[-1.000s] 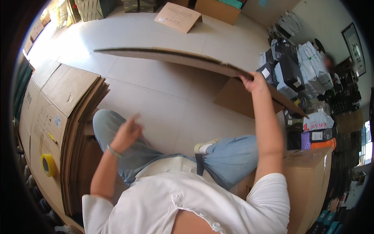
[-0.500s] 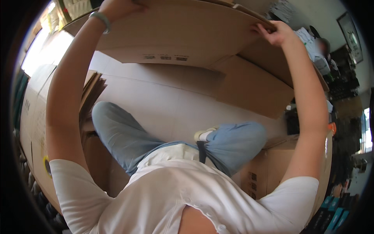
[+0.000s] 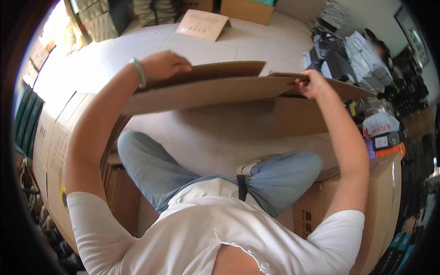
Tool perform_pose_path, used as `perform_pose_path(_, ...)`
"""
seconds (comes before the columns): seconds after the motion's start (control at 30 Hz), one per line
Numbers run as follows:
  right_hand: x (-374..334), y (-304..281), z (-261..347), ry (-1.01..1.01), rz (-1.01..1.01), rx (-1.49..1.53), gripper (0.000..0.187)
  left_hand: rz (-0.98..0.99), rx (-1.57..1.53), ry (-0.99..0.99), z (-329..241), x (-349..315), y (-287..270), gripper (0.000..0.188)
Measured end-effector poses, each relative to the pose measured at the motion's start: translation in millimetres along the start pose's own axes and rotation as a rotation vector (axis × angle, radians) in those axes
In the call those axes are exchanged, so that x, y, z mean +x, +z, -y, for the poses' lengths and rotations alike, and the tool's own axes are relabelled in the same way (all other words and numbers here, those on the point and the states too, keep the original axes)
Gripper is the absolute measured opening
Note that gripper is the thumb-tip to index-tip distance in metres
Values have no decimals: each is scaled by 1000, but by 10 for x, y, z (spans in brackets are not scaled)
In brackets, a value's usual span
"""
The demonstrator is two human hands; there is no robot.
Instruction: The person assembles a flat cardboard box, folds the flaps, and secures the seams with yellow packing tape using a utility knife to cut the tape. The person repeats the process for multiple boxes in a warehouse setting.
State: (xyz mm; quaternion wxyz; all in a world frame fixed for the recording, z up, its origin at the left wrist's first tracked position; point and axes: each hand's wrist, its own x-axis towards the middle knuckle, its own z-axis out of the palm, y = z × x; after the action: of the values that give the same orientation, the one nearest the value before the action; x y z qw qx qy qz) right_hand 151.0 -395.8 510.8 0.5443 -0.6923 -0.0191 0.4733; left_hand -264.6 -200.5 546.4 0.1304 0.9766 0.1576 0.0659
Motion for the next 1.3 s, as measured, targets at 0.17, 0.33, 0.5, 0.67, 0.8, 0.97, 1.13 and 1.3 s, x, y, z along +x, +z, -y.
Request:
perform_pose_path(0.17,189,-283,-551,26,-9,-61,17,132,266,-51,-179,291,451,33)
perform_pose_path(0.33,306,-376,-798,162,-66,-258,20,195,140,-214,-389,413,1125,35)
perform_pose_path(0.5,677,-552,-603,33,-130,-679,41,108,119,-139,-464,414,1212,36)
perform_pose_path(0.67,998,-419,-566,-410,-177,-739,58,152,148,-215,-445,620,1248,40)
perform_pose_path(0.8,390,25,-1291,-530,-577,-1191,67,107,156,-330,-367,590,1216,40)
perform_pose_path(0.97,129,-352,-2380,-865,-1148,-191,85,-39,140,-264,-311,749,1009,35)
perform_pose_path(1.13,46,-365,-2625,-297,-250,754,44,-148,215,-266,-219,1089,725,35)
perform_pose_path(1.3,65,-545,-2178,-499,-226,306,29,-273,301,-314,107,1522,119,40)
